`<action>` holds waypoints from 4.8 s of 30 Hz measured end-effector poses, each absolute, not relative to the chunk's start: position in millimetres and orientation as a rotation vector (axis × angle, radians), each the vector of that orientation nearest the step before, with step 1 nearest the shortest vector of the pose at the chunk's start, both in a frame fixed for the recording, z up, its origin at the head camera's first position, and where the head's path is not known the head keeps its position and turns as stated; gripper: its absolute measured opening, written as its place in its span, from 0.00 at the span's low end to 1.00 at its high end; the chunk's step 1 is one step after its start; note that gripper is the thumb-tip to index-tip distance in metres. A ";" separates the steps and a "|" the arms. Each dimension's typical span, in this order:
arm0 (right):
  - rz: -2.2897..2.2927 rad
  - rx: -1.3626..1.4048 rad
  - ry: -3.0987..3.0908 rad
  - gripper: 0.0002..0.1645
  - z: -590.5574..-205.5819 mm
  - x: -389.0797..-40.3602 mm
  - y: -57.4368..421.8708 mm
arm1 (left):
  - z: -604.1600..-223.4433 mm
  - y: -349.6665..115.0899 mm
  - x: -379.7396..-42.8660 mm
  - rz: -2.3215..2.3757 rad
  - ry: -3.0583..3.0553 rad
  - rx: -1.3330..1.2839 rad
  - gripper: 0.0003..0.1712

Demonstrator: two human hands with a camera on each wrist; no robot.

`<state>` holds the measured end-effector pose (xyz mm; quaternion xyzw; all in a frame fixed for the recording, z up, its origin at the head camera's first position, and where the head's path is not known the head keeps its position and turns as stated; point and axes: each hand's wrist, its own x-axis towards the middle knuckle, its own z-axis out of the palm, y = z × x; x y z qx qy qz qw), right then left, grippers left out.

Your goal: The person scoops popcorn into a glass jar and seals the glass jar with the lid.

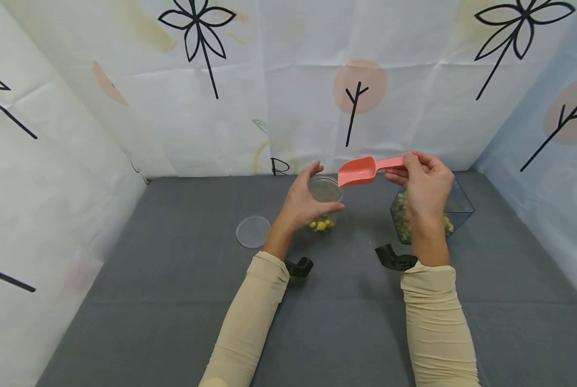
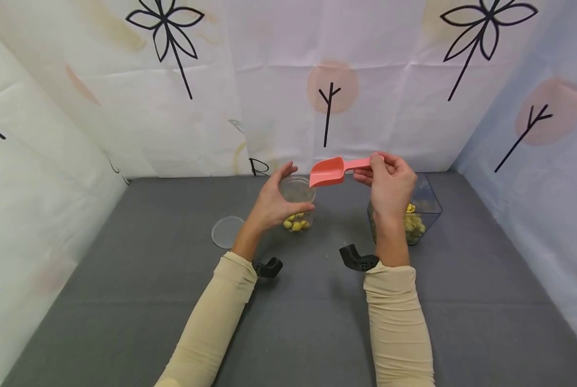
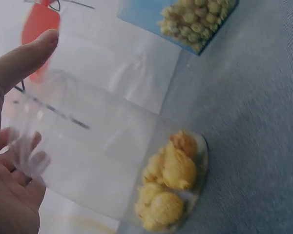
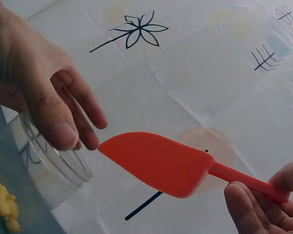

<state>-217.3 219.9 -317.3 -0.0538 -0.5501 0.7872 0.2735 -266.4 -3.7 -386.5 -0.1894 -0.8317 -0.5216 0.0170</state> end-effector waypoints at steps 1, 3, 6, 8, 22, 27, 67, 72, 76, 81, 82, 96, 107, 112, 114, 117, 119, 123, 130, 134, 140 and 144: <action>2.119 -0.145 -1.473 0.10 -316.3 -216.3 221.4 | -384.2 -2.9 -264.4 -1.618 -2.579 -0.588 0.66; 2.094 -0.149 -1.481 0.10 -314.2 -213.9 224.9 | -379.6 -0.9 -260.6 -1.613 -2.564 -0.590 0.65; 2.041 -0.164 -1.498 0.10 -310.4 -210.0 231.8 | -372.8 3.3 -256.2 -1.576 -2.540 -0.603 0.64; 2.016 -0.177 -1.501 0.12 -307.5 -207.2 237.1 | -367.9 6.6 -254.2 -1.548 -2.531 -0.609 0.63; 1.912 -0.217 -1.384 0.08 -293.0 -195.6 272.4 | -336.7 38.1 -245.6 -1.560 -2.487 -0.809 0.58; 1.826 -0.269 -1.356 0.08 -286.2 -189.9 283.0 | -330.9 54.4 -242.6 -1.568 -2.478 -0.908 0.58; 0.836 -0.300 -2.206 0.20 -319.1 -180.9 315.0 | -381.1 166.5 -248.3 -1.603 -2.694 -0.908 0.67; 0.806 -0.289 -2.205 0.19 -327.2 -181.8 315.4 | -387.8 172.4 -249.1 -1.659 -2.694 -0.889 0.71; 0.806 -0.291 -2.206 0.19 -331.4 -180.1 315.3 | -391.0 178.5 -248.6 -1.656 -2.710 -0.848 0.74; 0.819 -0.281 -2.206 0.19 -335.0 -177.5 315.0 | -391.8 183.0 -250.3 -1.631 -2.712 -0.837 0.74; 0.814 -0.280 -2.213 0.19 -335.4 -177.4 314.7 | -392.1 183.2 -251.2 -1.641 -2.706 -0.841 0.74; 0.843 -0.249 -2.289 0.19 -341.8 -178.0 316.5 | -403.4 180.2 -260.0 -1.815 -2.585 -0.938 0.66; 0.881 -0.361 -2.341 0.23 -341.4 -178.8 320.3 | -402.4 181.0 -259.5 -1.860 -2.576 -0.919 0.64; 0.856 -0.369 -2.352 0.22 -342.4 -177.5 321.9 | -404.2 183.1 -258.8 -1.846 -2.587 -0.927 0.65; 0.829 -0.338 -2.383 0.21 -342.8 -177.8 321.8 | -404.6 183.6 -259.0 -1.848 -2.586 -0.925 0.65; 0.815 -0.314 -2.408 0.21 -343.3 -178.7 320.7 | -404.8 183.4 -259.6 -1.854 -2.582 -0.921 0.65; 0.835 -0.332 -2.392 0.22 -343.2 -179.2 320.1 | -404.6 183.0 -259.6 -1.853 -2.584 -0.922 0.65; 0.879 -0.376 -2.344 0.23 -343.4 -180.3 320.5 | -404.3 181.9 -259.5 -1.872 -2.577 -0.924 0.65; 0.929 -0.431 -2.350 0.25 -341.8 -180.1 321.3 | -403.9 181.1 -258.6 -1.856 -2.573 -0.933 0.66; 0.898 -0.389 -2.384 0.24 -341.0 -179.1 323.7 | -404.5 181.3 -259.2 -1.863 -2.567 -0.934 0.66; 0.911 -0.367 -2.413 0.24 -340.6 -177.8 327.6 | -404.6 180.8 -259.9 -1.873 -2.562 -0.936 0.65; 0.938 -0.366 -2.383 0.22 -341.0 -178.0 328.7 | -405.1 180.6 -259.9 -1.880 -2.566 -0.939 0.65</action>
